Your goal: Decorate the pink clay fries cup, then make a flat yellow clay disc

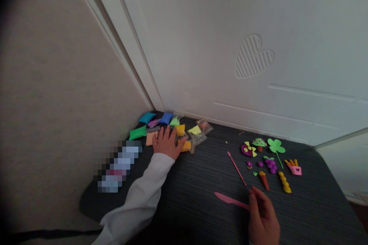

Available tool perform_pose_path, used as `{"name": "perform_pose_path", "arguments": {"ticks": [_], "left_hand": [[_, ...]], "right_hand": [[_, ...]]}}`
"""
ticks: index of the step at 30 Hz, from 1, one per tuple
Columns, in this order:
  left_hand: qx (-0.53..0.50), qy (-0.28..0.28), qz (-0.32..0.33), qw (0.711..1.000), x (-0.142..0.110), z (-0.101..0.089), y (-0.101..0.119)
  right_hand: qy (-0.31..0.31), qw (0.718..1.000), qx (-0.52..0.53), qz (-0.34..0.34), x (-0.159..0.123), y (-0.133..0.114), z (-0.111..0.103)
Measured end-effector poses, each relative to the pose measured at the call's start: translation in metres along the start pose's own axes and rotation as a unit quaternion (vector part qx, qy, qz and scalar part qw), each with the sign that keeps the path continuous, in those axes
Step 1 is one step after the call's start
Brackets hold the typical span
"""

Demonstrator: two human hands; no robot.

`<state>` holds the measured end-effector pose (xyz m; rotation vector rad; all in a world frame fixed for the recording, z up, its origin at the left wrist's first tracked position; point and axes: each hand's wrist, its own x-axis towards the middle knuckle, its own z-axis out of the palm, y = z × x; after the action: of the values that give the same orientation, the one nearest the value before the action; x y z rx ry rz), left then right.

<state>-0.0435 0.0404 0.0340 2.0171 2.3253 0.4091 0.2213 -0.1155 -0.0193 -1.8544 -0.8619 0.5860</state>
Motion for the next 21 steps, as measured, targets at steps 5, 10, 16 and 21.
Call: {"name": "perform_pose_path", "arguments": {"ticks": [5,10,16,21], "left_hand": [[0.014,-0.085,0.068,0.994,0.019,0.004,0.002],[0.020,-0.065,0.089,0.994,0.038,-0.003,0.002],[-0.083,-0.089,0.123,0.985,0.067,-0.004,0.045],[-0.141,-0.122,0.054,0.981,0.093,0.018,0.070]], "right_hand": [[-0.005,1.000,0.021,0.005,0.003,0.005,0.001],[-0.011,0.999,0.035,-0.003,0.001,0.000,0.002],[-0.010,0.999,0.038,-0.022,0.001,-0.003,0.003],[-0.002,0.999,0.034,-0.016,0.001,-0.004,0.003]]}}
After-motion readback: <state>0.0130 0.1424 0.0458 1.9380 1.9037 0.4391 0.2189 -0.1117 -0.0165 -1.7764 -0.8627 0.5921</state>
